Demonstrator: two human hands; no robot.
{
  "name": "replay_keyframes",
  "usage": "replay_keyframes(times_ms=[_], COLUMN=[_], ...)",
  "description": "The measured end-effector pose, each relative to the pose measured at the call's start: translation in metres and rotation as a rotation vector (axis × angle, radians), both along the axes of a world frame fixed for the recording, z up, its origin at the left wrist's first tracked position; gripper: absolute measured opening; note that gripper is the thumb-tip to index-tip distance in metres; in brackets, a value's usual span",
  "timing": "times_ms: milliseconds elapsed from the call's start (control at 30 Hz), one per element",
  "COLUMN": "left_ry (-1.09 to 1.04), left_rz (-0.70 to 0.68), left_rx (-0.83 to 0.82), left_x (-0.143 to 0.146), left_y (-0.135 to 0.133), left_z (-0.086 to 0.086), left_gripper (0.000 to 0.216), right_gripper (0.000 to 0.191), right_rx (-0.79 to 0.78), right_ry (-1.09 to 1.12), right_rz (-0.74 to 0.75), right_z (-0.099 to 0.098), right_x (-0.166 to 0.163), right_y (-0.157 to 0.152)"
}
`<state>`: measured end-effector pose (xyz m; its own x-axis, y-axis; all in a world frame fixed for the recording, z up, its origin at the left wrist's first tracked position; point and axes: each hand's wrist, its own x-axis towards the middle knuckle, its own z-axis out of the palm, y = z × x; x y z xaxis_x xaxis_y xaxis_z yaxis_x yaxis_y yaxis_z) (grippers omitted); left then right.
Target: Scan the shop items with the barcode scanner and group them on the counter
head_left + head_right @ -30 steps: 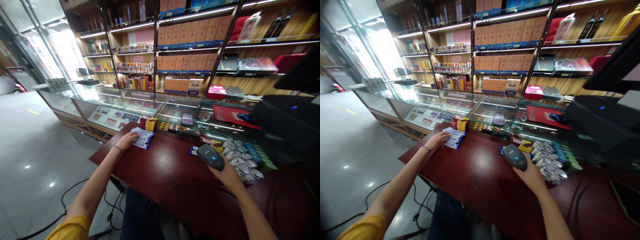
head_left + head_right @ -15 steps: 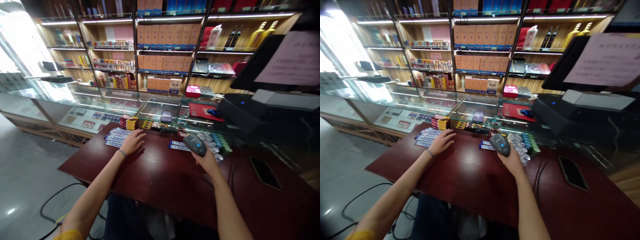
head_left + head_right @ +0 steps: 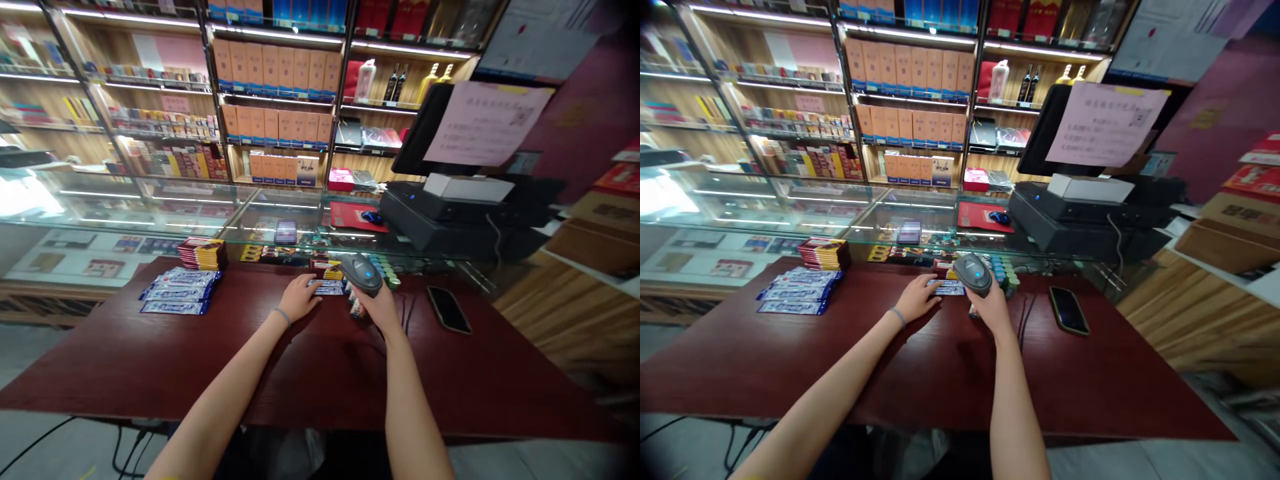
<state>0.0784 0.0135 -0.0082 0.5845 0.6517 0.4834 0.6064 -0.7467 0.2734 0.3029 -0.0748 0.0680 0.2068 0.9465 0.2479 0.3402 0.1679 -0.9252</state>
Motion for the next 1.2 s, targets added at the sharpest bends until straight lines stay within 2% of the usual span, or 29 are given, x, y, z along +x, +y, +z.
replay_keyframes(times_ms=[233, 400, 500, 567, 667, 733, 833, 900, 1033, 1200], left_ry=[0.053, 0.042, -0.039, -0.186, -0.515, -0.76, -1.063, -1.172, -1.276, -1.31], left_rz=[0.108, 0.073, 0.026, 0.028, 0.119, 0.167, 0.096, 0.027, -0.001, -0.054], left_rx=[-0.014, -0.015, -0.051, -0.106, -0.299, -0.56, -1.017, -1.219, -1.375, -1.408], left_x=[0.016, 0.017, 0.015, 0.01, -0.003, -0.017, -0.048, -0.071, -0.106, -0.119], left_y=[-0.007, -0.009, -0.01, -0.01, -0.009, -0.009, -0.011, -0.013, -0.013, -0.009], left_z=[-0.009, -0.008, -0.003, 0.004, 0.016, 0.021, 0.025, 0.025, 0.023, 0.018], left_gripper=[0.03, 0.024, 0.027, 0.029, 0.031, 0.032, 0.035, 0.035, 0.029, 0.032], right_gripper=[0.052, 0.046, 0.045, 0.045, 0.047, 0.046, 0.045, 0.044, 0.046, 0.058], right_rx=[0.007, 0.029, 0.037, 0.033, 0.029, 0.03, 0.037, 0.033, 0.019, -0.012], right_ry=[0.069, 0.035, 0.045, 0.062, 0.086, 0.092, 0.07, 0.032, -0.129, -0.349], right_rz=[-0.044, -0.034, -0.032, -0.052, -0.084, -0.088, -0.076, -0.042, 0.108, 0.201], right_z=[0.0, 0.003, 0.006, 0.007, 0.006, 0.006, 0.006, 0.005, 0.0, -0.007], right_x=[0.006, 0.004, 0.001, -0.001, -0.005, -0.008, -0.016, -0.023, -0.035, -0.049], right_y=[-0.002, -0.004, -0.006, -0.006, -0.006, -0.005, -0.005, -0.004, -0.003, -0.004])
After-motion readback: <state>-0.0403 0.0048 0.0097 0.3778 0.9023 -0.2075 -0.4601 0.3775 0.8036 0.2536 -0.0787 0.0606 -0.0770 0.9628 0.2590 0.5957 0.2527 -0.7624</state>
